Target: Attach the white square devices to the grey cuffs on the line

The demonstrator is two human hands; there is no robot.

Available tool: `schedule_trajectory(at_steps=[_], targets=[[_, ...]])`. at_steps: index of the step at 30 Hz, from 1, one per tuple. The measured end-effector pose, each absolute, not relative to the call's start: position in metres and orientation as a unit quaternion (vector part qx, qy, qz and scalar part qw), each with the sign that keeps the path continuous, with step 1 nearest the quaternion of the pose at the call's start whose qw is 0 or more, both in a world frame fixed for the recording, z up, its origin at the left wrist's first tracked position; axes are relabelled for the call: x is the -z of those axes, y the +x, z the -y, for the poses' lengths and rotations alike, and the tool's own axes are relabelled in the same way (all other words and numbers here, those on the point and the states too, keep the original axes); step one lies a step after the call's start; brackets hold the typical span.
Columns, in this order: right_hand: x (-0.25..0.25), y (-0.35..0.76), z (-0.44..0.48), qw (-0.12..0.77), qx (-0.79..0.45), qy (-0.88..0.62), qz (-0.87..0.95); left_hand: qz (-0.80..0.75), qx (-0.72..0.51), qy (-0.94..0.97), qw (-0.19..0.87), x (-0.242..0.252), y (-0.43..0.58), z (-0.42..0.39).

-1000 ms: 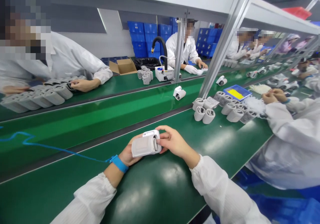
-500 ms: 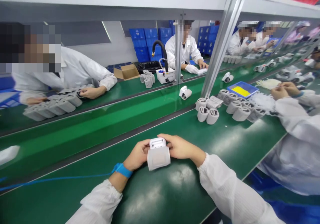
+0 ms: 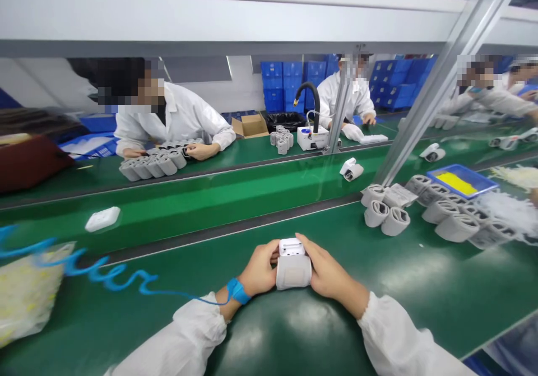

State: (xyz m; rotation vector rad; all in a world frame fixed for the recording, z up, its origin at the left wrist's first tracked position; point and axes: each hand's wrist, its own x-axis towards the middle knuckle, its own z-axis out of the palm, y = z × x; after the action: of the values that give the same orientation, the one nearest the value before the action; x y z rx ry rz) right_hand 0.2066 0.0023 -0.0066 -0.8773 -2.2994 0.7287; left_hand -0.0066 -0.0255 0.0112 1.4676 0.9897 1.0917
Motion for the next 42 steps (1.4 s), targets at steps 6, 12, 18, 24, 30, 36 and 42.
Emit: schedule_trajectory(at_steps=[6,12,18,24,30,36,42], targets=[[0.009,0.202,0.002,0.305,-0.256,-0.348,0.849,-0.409,-0.474,0.620,0.473,-0.005,-0.003,0.026],[0.004,0.202,-0.003,0.309,-0.297,-0.355,0.831,-0.406,-0.469,0.599,0.506,-0.007,-0.004,0.022],[-0.001,0.208,-0.008,0.291,-0.434,-0.318,0.791,-0.382,-0.406,0.632,0.538,-0.011,-0.015,0.019],[-0.009,0.208,0.001,0.264,-0.313,-0.314,0.856,-0.418,-0.367,0.748,0.362,-0.014,-0.022,0.022],[0.011,0.207,0.001,0.279,-0.223,-0.308,0.882,-0.440,-0.367,0.769,0.284,-0.006,-0.018,0.024],[0.016,0.206,-0.001,0.289,-0.220,-0.340,0.867,-0.454,-0.378,0.767,0.252,-0.004,-0.015,0.021],[0.010,0.208,-0.006,0.289,-0.265,-0.362,0.846,-0.424,-0.380,0.761,0.311,-0.006,-0.016,0.010]])
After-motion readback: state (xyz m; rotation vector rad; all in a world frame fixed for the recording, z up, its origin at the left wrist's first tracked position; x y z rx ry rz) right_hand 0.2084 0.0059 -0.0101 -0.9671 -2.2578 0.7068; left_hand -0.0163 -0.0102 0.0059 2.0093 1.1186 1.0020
